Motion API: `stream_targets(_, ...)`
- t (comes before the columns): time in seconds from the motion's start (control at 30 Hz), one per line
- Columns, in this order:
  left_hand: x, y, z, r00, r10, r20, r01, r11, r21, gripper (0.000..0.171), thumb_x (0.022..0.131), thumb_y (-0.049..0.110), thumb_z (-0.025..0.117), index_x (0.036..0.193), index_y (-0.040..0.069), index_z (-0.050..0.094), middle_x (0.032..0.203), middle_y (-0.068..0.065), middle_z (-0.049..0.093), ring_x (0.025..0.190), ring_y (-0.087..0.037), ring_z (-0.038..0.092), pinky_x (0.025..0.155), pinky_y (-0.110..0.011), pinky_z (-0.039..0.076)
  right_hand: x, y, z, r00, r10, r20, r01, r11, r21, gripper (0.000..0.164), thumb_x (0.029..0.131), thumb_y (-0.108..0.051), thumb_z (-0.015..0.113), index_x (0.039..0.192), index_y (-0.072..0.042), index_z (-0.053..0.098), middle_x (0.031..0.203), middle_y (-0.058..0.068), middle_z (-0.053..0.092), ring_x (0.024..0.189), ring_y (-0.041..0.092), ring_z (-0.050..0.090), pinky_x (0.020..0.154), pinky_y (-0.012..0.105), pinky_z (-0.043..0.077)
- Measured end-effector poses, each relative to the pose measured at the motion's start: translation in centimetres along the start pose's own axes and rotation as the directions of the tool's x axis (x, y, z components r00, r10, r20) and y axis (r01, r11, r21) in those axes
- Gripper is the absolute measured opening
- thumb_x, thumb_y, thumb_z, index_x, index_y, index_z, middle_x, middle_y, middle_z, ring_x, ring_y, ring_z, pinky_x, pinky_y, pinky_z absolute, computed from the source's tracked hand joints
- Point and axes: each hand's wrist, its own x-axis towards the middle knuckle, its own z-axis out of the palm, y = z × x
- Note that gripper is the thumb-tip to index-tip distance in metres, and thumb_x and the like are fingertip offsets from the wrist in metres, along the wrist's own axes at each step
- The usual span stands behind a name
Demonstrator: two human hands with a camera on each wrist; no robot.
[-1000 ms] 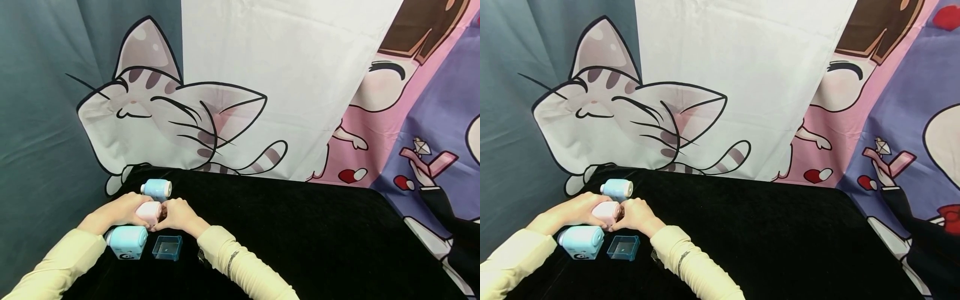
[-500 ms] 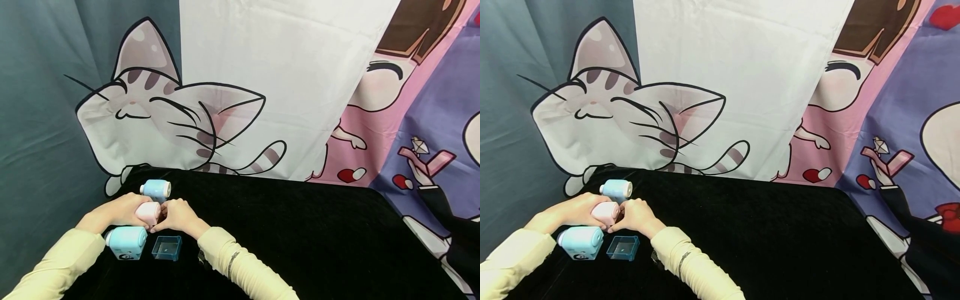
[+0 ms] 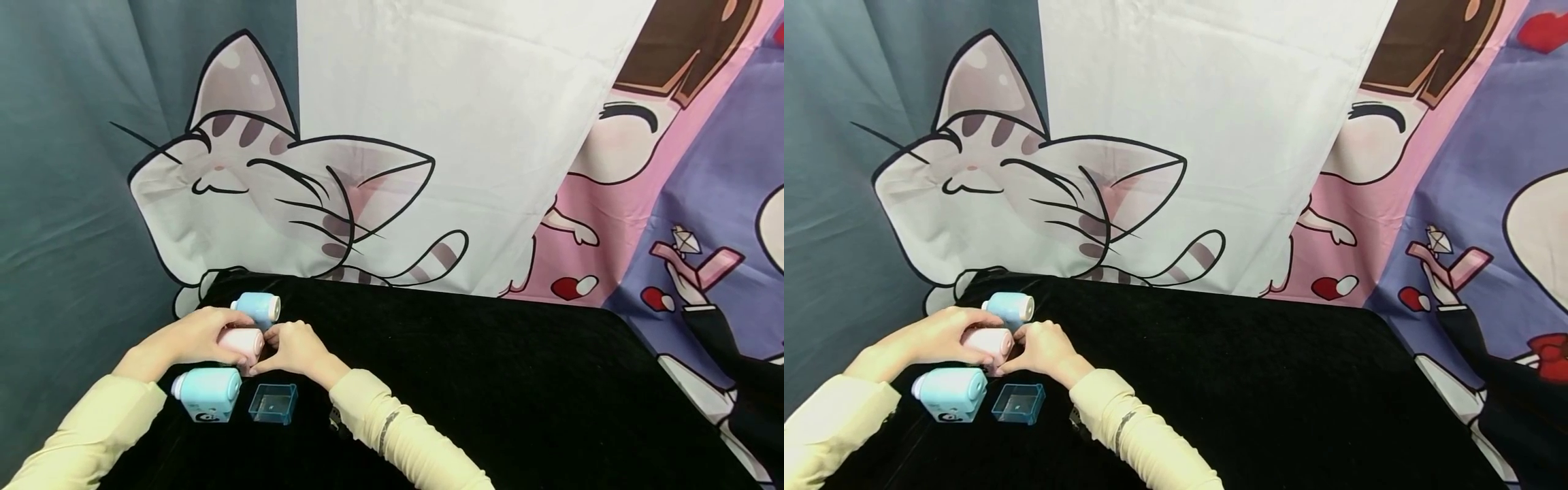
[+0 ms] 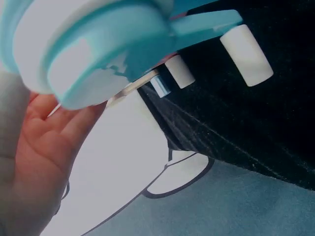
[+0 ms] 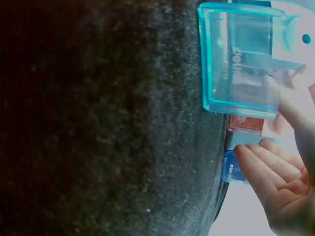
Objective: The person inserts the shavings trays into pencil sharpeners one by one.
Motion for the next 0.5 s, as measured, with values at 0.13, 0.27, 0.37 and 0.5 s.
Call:
stream_targets(0.13,-0.1,0.3,-0.3,0.999,-0.006,-0.038,0.007,1.000,0.005,0.063,0.069,0.049,0.072,0.113,0.004,0.060,0.105,-0.009,0.064,0.090,-0.019,0.057,0.072,-0.038,0.047,-0.2,0.0,-0.5,1.000,-0.001,-0.015,0.001,1.000,-0.006,0.052,0.062,-0.051,0.077,0.102,-0.018,0.066,0.092,-0.010,0.068,0.077,-0.008,0.055,0.065,0.006,0.042)
stream_targets(0.27,-0.3,0.6,-0.6,0.997,0.002,-0.072,0.000,1.000,0.029,0.061,0.070,0.048,0.073,0.113,0.006,0.060,0.106,-0.008,0.064,0.092,-0.021,0.057,0.073,-0.039,0.048,-0.5,0.0,-1.0,1.000,-0.003,-0.022,0.003,1.000,-0.017,0.053,0.064,-0.050,0.076,0.103,-0.017,0.066,0.096,-0.008,0.068,0.081,-0.006,0.056,0.068,0.007,0.043)
stream_targets(0.37,-0.8,0.9,-1.0,0.994,-0.006,-0.110,0.012,0.998,0.056,0.062,0.070,0.049,0.072,0.113,0.007,0.060,0.105,-0.007,0.064,0.093,-0.020,0.057,0.075,-0.041,0.048,-0.8,0.0,-1.2,1.000,-0.007,-0.027,0.007,1.000,-0.011,0.053,0.065,-0.048,0.077,0.105,-0.016,0.065,0.099,-0.007,0.068,0.085,-0.004,0.057,0.071,0.008,0.044)
stream_targets(0.5,-1.5,1.3,-1.7,0.988,-0.027,-0.155,0.039,0.996,0.078,0.065,0.069,0.052,0.071,0.114,0.006,0.060,0.105,-0.008,0.063,0.095,-0.023,0.057,0.077,-0.045,0.047,-1.1,0.3,-1.5,0.999,-0.003,-0.035,0.003,1.000,0.011,0.053,0.066,-0.045,0.077,0.107,-0.015,0.064,0.104,-0.006,0.067,0.089,-0.004,0.056,0.075,0.009,0.044)
